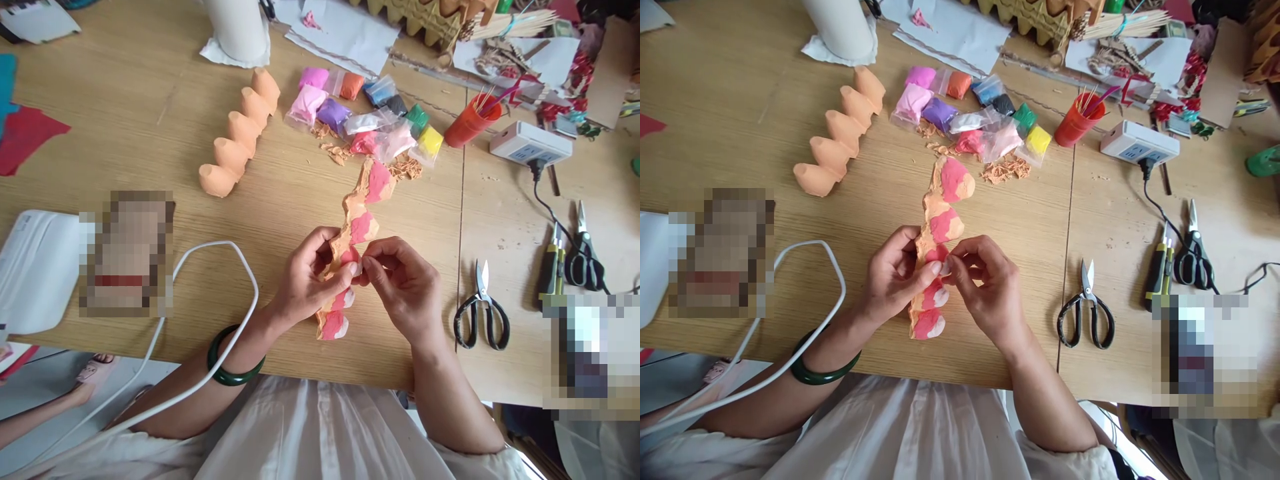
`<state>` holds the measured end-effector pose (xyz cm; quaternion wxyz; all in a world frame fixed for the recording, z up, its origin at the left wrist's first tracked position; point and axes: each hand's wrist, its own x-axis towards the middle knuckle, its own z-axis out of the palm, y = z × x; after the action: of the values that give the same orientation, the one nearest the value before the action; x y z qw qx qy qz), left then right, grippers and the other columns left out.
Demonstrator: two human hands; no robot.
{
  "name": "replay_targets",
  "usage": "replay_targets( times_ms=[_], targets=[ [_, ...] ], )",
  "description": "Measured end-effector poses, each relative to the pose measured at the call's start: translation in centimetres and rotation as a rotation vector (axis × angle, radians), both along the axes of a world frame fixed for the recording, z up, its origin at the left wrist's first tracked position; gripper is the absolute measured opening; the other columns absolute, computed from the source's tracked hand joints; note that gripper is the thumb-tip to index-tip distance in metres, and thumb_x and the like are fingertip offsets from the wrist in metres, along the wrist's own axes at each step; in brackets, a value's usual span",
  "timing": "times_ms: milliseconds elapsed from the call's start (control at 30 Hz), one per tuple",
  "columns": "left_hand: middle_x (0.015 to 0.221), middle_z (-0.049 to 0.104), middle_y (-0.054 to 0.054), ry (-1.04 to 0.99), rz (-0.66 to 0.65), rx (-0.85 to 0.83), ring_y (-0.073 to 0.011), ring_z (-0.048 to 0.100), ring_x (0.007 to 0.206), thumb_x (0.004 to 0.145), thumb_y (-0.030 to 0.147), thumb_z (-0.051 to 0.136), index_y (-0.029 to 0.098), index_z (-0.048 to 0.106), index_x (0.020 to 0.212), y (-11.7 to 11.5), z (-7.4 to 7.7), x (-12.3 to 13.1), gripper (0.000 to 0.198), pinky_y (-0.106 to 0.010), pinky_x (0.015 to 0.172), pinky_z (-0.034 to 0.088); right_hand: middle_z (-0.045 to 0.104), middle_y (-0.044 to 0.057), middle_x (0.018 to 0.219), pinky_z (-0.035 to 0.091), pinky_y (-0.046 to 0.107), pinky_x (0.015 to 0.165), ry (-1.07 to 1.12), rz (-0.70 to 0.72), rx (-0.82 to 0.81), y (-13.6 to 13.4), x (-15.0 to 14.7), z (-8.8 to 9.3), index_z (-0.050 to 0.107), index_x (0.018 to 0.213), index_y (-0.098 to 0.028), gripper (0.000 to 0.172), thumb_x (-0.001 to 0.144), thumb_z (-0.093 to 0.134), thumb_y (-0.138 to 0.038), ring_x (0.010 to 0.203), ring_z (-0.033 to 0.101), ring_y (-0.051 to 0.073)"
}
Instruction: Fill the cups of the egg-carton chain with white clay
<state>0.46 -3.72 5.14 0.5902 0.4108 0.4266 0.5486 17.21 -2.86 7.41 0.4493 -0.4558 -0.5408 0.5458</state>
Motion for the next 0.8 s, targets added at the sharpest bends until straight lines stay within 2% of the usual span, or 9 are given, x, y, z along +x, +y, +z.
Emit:
replay_targets(
  times_ms=[100, 200, 333, 467, 600, 700, 800],
  targets=[
    [0.078, 0.072, 0.001, -0.068, -0.031, -0.02, -0.0136, 0.068, 0.066, 0.081, 0.039, 0.094, 0.021, 0.065, 0.103, 0.1, 0.0, 0.1, 0.04, -0.022, 0.057, 0.056, 0.073, 0.001, 0.078, 0.069, 0.028, 0.065, 0.036, -0.052, -0.03, -0.1, -0.2, 0.1, 0.069, 0.093, -0.02, 0.023, 0.099, 0.081, -0.039, 0.064, 0.073, 0.014],
    [0.08, 0.072, 0.0, -0.114, -0.066, -0.024, -0.015, 0.07, 0.07, 0.084, 0.041, 0.092, 0.021, 0.065, 0.103, 0.2, -0.1, 0.1, 0.039, -0.023, 0.058, 0.056, 0.075, 0.002, 0.08, 0.069, 0.03, 0.064, 0.073, -0.083, -0.037, -0.1, -0.2, 0.2, 0.07, 0.096, -0.02, 0.025, 0.097, 0.084, -0.041, 0.063, 0.073, 0.014],
    [0.082, 0.071, 0.0, -0.12, -0.014, -0.012, -0.0119, 0.067, 0.07, 0.086, 0.039, 0.09, 0.02, 0.068, 0.104, 0.2, -0.4, 0.0, 0.034, -0.022, 0.061, 0.057, 0.075, 0.003, 0.096, 0.072, 0.03, 0.071, 0.074, 0.006, 0.005, -0.1, 0.0, 0.3, 0.074, 0.105, -0.021, 0.019, 0.096, 0.085, -0.032, 0.078, 0.077, 0.015],
    [0.084, 0.07, 0.001, -0.129, -0.002, -0.011, -0.0116, 0.066, 0.072, 0.086, 0.039, 0.09, 0.02, 0.069, 0.104, 0.1, -0.7, -0.1, 0.033, -0.021, 0.062, 0.056, 0.073, 0.004, 0.109, 0.072, 0.031, 0.075, -0.072, 0.04, 0.167, -0.4, 0.1, 0.2, 0.075, 0.11, -0.024, 0.014, 0.098, 0.079, -0.018, 0.087, 0.075, 0.015],
    [0.084, 0.07, 0.001, -0.133, -0.02, -0.02, -0.0116, 0.066, 0.069, 0.088, 0.043, 0.088, 0.02, 0.069, 0.104, 0.1, -0.6, -0.1, 0.034, -0.022, 0.061, 0.056, 0.074, 0.004, 0.108, 0.071, 0.034, 0.075, -0.212, 0.018, 0.283, -0.8, -0.1, 0.1, 0.073, 0.109, -0.025, 0.013, 0.101, 0.071, -0.015, 0.085, 0.074, 0.015],
    [0.082, 0.07, 0.001, -0.133, -0.029, -0.046, -0.013, 0.068, 0.068, 0.084, 0.044, 0.091, 0.02, 0.067, 0.103, 0.1, -0.1, 0.0, 0.039, -0.022, 0.056, 0.055, 0.073, 0.004, 0.103, 0.07, 0.034, 0.073, -0.21, 0.004, 0.26, -0.8, -0.3, 0.0, 0.072, 0.105, -0.025, 0.011, 0.1, 0.072, -0.015, 0.084, 0.074, 0.017],
    [0.079, 0.07, 0.001, -0.165, -0.076, -0.066, -0.0132, 0.067, 0.064, 0.081, 0.04, 0.095, 0.021, 0.064, 0.101, 0.1, 0.3, 0.2, 0.041, -0.022, 0.052, 0.053, 0.071, 0.001, 0.097, 0.069, 0.031, 0.07, -0.12, -0.044, 0.202, -0.8, -0.4, 0.0, 0.071, 0.102, -0.025, 0.01, 0.1, 0.072, -0.015, 0.08, 0.074, 0.015]
  ],
)
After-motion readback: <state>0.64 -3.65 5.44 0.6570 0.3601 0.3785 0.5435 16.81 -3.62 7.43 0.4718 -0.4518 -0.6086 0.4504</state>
